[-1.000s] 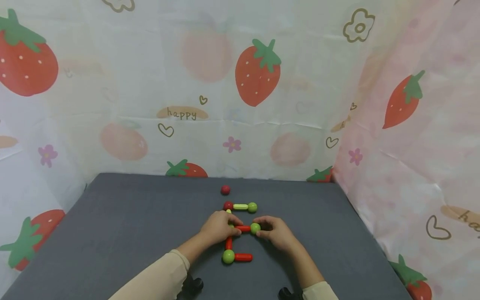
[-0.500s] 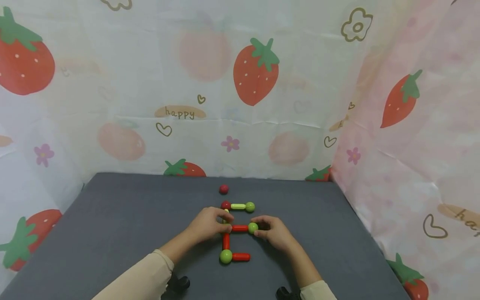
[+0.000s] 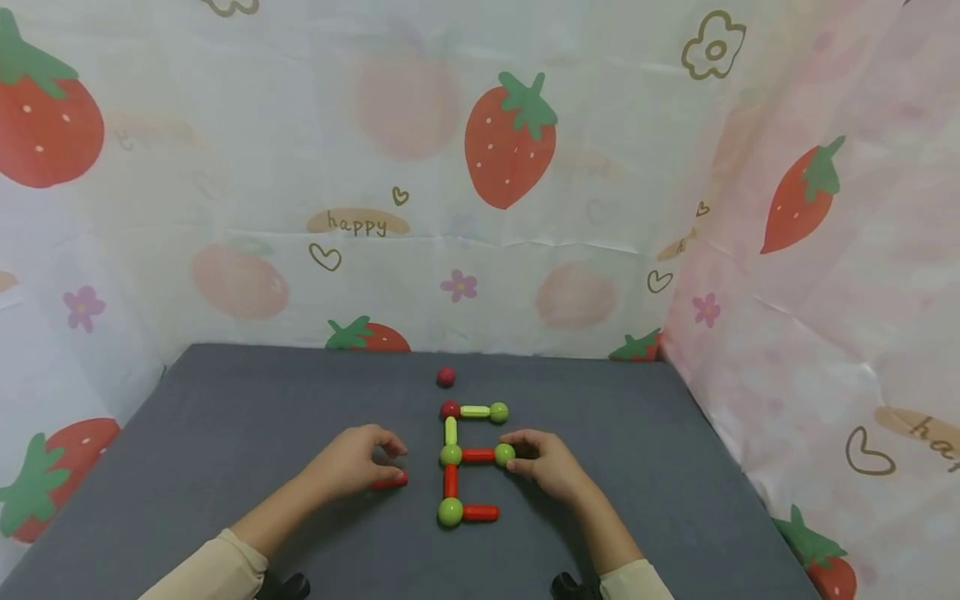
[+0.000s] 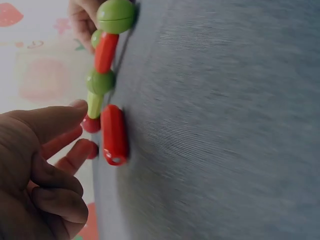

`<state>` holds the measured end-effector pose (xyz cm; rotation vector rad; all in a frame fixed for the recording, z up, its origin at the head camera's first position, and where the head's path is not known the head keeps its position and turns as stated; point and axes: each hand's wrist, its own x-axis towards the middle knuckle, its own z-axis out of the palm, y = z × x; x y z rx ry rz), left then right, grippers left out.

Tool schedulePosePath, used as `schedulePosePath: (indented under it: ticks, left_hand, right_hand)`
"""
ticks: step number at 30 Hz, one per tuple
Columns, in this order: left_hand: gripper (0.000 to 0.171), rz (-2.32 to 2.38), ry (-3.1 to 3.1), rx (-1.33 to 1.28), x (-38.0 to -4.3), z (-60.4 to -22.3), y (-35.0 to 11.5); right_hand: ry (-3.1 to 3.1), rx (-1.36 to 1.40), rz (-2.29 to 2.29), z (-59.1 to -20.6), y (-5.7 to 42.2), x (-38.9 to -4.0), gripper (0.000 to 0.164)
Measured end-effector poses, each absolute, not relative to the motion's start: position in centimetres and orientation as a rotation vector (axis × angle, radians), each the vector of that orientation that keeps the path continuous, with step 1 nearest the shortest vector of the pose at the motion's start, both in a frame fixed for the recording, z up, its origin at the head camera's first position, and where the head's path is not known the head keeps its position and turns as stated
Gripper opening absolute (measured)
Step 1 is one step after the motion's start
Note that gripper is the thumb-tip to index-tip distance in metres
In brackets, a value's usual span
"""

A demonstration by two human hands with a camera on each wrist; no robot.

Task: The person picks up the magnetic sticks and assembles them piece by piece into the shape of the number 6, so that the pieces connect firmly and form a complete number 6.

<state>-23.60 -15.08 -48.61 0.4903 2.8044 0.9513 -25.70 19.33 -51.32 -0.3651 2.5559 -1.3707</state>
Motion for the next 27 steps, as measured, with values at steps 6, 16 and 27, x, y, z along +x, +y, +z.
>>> schedulePosePath:
  ticks: [6,16,27]
  left_hand:
    - [0.031,0.907,2.822,0.585,-22.9,-49.5,-16.4]
    - [0.024,0.948,2.735,0.523,-22.9,-50.0,-16.6]
    - [0.018,1.041,2.691,0.49,-22.7,-49.8,-16.0]
  right_hand:
    - [2.559,-0.37,-1.359,-51.2,19.3,-25.7,0.035]
    - [2.543,-0.354,-1.373,-51.3,19.4,-25.8,0.035]
    - [2.554,-0.404,-1.374,-51.4,19.6,-25.8,0.036]
